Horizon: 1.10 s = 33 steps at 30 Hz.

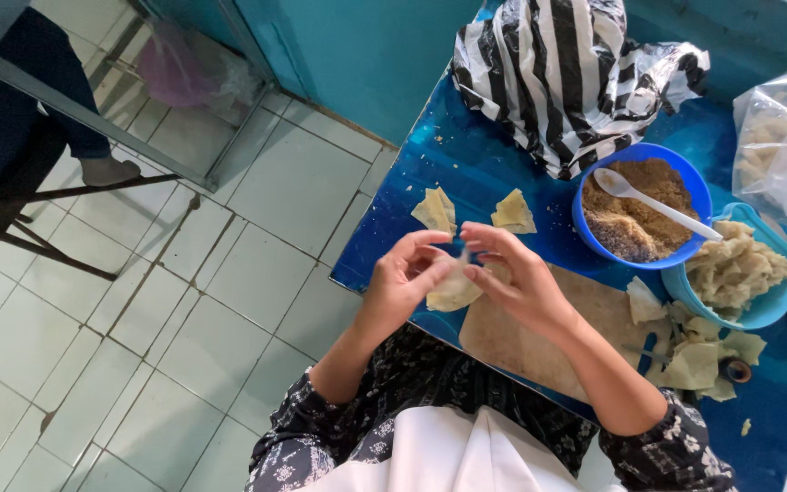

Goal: The person sits at a blue table folding thin square pastry wrappers, pinching and rolling each wrapper by hand into a filled roll and setting it aside. They occasionally spoon a brown sugar mixture from a bowl onto a wrapper and, near the end, use scissors to trim a wrapper.

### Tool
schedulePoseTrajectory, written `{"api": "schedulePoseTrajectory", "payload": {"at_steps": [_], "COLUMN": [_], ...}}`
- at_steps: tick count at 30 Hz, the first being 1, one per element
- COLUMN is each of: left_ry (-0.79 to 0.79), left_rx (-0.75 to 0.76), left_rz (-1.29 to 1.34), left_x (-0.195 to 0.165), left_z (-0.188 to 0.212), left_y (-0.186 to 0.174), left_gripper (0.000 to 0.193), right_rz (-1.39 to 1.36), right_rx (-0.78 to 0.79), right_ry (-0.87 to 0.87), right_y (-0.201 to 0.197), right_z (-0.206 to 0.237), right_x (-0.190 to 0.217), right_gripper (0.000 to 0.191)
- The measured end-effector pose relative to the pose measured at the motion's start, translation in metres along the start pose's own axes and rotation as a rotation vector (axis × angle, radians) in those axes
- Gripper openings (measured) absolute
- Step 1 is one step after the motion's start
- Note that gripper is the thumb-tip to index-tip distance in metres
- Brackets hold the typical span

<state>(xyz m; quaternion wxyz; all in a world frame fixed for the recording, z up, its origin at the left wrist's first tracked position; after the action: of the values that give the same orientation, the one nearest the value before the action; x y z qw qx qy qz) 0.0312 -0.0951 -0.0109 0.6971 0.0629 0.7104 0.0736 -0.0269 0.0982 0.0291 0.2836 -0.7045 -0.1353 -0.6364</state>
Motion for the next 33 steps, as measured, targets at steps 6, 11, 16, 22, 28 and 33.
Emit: {"api": "schedulePoseTrajectory", "payload": {"at_steps": [6,11,16,22,28,33], "left_ry": [-0.065,0.185,-0.333,-0.426,-0.312,-0.039], "left_rx": [0.020,-0.166,0.145,0.170,0.360,0.399], "left_rz": [0.093,-0.168,0.756,0.924,0.357,-0.115], "left_x": [0.006,0.000,0.021,0.043,0.038,0.015], "left_z": [-0.001,0.007,0.022,0.023,0.021,0.020], "left_y": [0.008,0.018,0.071,0.080,0.093,0.103], "left_gripper": [0.033,0.020,0.038,0.031,0.022,0.027], "right_rz": [-0.478,-0.438,0.585,0.647,-0.615,-0.412], "right_rx": [0.007,-0.182,-0.314,-0.342,-0.364,-0.501], "right_ry": [0.254,0.202,-0.116,-0.243,0.319,0.266], "right_y": [-0.019,-0.035,-0.002,0.008,-0.034,-0.046], "right_z": [0.007,0.033,0.056,0.086,0.104,0.132], "right_x": [-0.035,-0.010,0.044,0.060,-0.017,-0.052], "right_gripper": [0.015,0.015,0.022,0.034,0.031,0.025]}}
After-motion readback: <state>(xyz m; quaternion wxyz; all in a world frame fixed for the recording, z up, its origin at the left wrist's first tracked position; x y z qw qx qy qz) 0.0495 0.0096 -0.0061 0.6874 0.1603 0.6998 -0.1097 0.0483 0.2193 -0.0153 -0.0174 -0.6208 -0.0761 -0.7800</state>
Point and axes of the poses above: each hand's wrist, its own z-axis away from the middle knuckle, its own y-axis out of the palm, x = y × z, the point moved 2 cm from there along -z, towards the middle knuckle, and after that the axes turned 2 degrees about -z, right-handed, at the moved point
